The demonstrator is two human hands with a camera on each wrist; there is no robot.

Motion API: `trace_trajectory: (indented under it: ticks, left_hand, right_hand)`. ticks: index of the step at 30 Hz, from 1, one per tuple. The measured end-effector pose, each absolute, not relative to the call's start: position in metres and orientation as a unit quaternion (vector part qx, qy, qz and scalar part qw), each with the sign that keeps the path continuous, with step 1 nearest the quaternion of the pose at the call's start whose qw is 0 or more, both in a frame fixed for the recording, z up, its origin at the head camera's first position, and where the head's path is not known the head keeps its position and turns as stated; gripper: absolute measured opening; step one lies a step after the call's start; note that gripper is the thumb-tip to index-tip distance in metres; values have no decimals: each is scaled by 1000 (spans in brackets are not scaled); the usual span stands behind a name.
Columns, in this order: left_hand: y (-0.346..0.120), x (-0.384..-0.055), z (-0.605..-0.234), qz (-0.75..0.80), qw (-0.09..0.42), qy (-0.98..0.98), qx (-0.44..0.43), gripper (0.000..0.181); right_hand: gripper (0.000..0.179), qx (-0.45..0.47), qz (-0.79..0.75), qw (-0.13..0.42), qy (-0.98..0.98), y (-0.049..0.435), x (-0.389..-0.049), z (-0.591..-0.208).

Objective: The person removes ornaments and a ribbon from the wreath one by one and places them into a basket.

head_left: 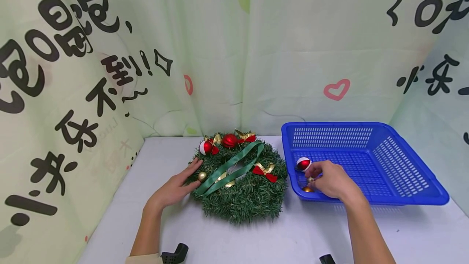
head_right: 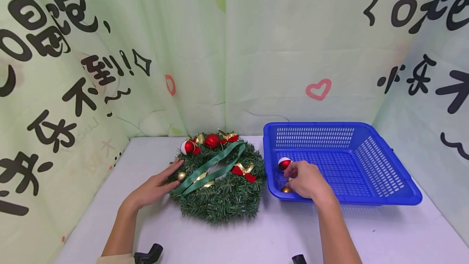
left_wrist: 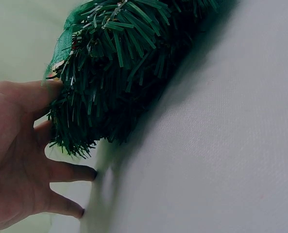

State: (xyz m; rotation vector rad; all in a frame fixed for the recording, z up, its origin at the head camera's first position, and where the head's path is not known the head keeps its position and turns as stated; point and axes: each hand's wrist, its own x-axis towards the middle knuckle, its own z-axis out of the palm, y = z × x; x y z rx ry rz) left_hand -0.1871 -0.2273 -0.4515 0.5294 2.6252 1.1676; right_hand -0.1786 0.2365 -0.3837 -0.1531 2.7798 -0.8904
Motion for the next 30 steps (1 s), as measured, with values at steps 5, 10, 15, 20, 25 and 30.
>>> trace_trajectory:
  ticks: [5,10,15,20,25,30]
  left_hand:
    - [-227,-186,-450,397,107,893,184,69]
    - [-226,-184,-449,397,105,893,185,68]
    - [-226,-184,-449,395,103,894,186,68]
    - [-226,-184,-448,393,102,895,187,68]
    - [-226,-185,-449,390,107,896,183,69]
    - [-226,-185,-449,390,103,896,186,68]
  right_hand:
    - [19,-52,-304,110,945,237,-178,-384]
    - [19,-56,-299,103,947,237,-178,-384]
    - [17,-57,-300,103,947,237,-178,-384]
    - [17,-57,-303,103,946,237,-176,-384]
    - [16,-55,-306,98,946,237,-176,-382]
    - [17,-56,-307,88,946,236,-175,-380]
